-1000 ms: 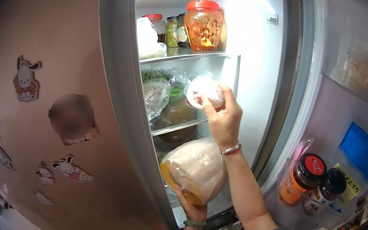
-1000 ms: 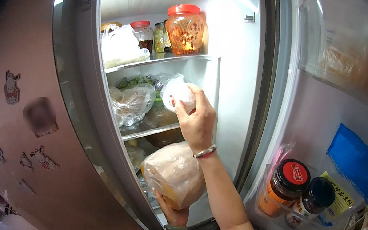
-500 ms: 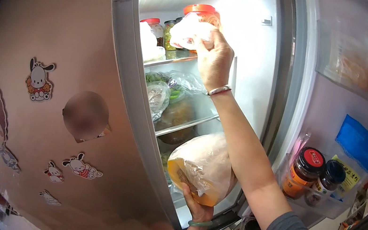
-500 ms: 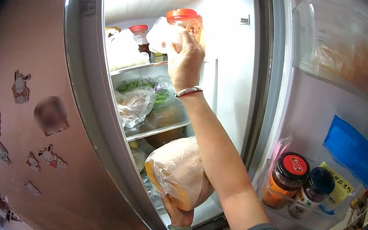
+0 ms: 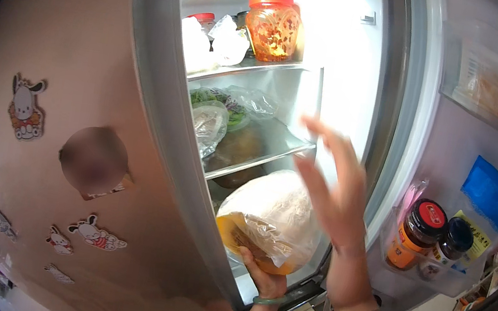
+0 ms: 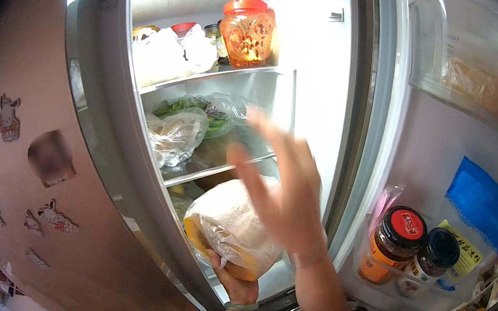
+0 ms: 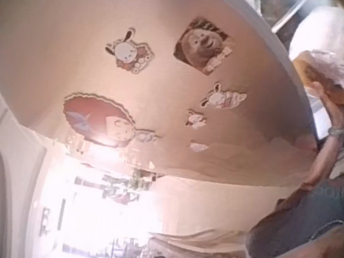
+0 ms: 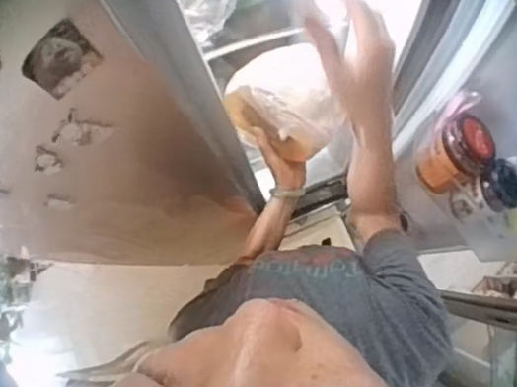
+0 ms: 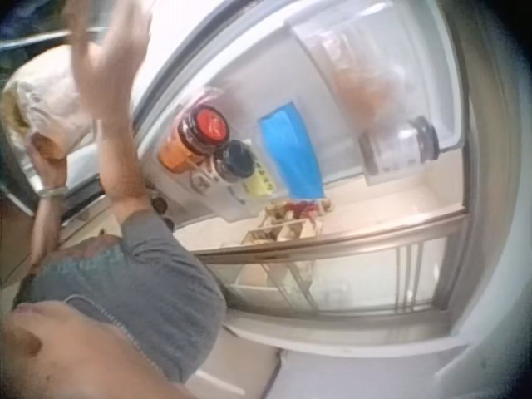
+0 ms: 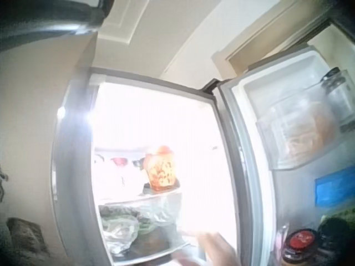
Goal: The person wraps a halved pumpkin in a plastic bag and places it into the refrigerator. They repeat this process with a second halved pumpkin, securing the bag and storing it in the fridge.
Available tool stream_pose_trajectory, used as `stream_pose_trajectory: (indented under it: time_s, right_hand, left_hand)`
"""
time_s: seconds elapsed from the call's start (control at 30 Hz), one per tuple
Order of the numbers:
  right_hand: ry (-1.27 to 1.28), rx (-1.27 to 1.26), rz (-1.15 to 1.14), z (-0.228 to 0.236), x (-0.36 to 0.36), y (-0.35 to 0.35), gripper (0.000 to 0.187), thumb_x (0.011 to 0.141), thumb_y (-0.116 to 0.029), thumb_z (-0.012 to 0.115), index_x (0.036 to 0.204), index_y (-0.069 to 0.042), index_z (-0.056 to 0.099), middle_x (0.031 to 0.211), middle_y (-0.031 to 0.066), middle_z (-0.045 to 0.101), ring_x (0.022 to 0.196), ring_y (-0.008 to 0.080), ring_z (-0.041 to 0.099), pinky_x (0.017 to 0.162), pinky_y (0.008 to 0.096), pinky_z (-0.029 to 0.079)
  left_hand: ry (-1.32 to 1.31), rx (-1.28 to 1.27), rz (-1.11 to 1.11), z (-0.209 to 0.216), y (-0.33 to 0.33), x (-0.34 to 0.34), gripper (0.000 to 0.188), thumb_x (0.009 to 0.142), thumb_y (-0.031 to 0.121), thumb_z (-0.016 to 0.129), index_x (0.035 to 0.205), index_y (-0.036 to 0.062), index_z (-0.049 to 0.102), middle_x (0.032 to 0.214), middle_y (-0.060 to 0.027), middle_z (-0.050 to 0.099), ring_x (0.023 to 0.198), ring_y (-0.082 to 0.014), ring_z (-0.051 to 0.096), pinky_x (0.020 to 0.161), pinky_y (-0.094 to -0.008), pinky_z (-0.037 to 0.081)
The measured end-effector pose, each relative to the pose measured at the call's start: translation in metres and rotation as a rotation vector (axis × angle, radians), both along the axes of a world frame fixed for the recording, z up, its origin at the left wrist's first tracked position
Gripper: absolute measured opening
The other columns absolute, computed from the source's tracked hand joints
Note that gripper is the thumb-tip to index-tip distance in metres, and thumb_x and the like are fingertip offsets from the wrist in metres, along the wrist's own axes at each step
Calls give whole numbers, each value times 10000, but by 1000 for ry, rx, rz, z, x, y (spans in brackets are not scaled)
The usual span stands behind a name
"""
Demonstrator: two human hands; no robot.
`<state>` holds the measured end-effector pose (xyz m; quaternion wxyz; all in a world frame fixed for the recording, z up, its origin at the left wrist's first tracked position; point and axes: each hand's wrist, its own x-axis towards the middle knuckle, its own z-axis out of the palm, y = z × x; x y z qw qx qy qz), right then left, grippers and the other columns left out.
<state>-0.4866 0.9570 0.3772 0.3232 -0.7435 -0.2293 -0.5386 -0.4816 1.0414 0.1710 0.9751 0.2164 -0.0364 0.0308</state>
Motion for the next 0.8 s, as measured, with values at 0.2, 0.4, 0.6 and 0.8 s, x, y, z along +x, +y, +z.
stream_pose_trajectory:
  time_s: [0.2,0.4,0.6,0.8]
  right_hand:
    - [392,-237,-67,-55,-65,-12,834,741,-452,775,1371,-25,435,1418,227,392,1318,375,397,1057,440,364]
    - [188,23,68,-61,-31,-22,810,731,-148,812,1412,-44,385,1482,214,294,1359,361,335,1092,423,352]
    - [6,177,315,-44,25,-29,726,778,-56,739,1416,-102,396,1484,166,323,1375,318,327,1092,396,355]
    - [131,365,553,-26,75,-28,652,788,-4,716,1371,-31,425,1424,121,412,1271,222,452,1049,329,398]
  left_hand:
    - [-187,61,31,2,-11,3,710,946,616,360,1467,142,267,1453,-17,356,1313,-213,366,1111,-392,278]
    - [-233,99,224,32,-27,18,592,993,492,389,1431,101,312,1391,-45,429,1259,-193,435,1061,-364,357]
    - [-292,225,467,80,-31,57,524,1024,365,379,1381,-18,353,1341,-117,466,1179,-189,493,1001,-351,406]
    - [-509,334,537,115,-18,88,529,1001,349,473,1368,-17,368,1300,-122,505,1134,-204,537,961,-335,459]
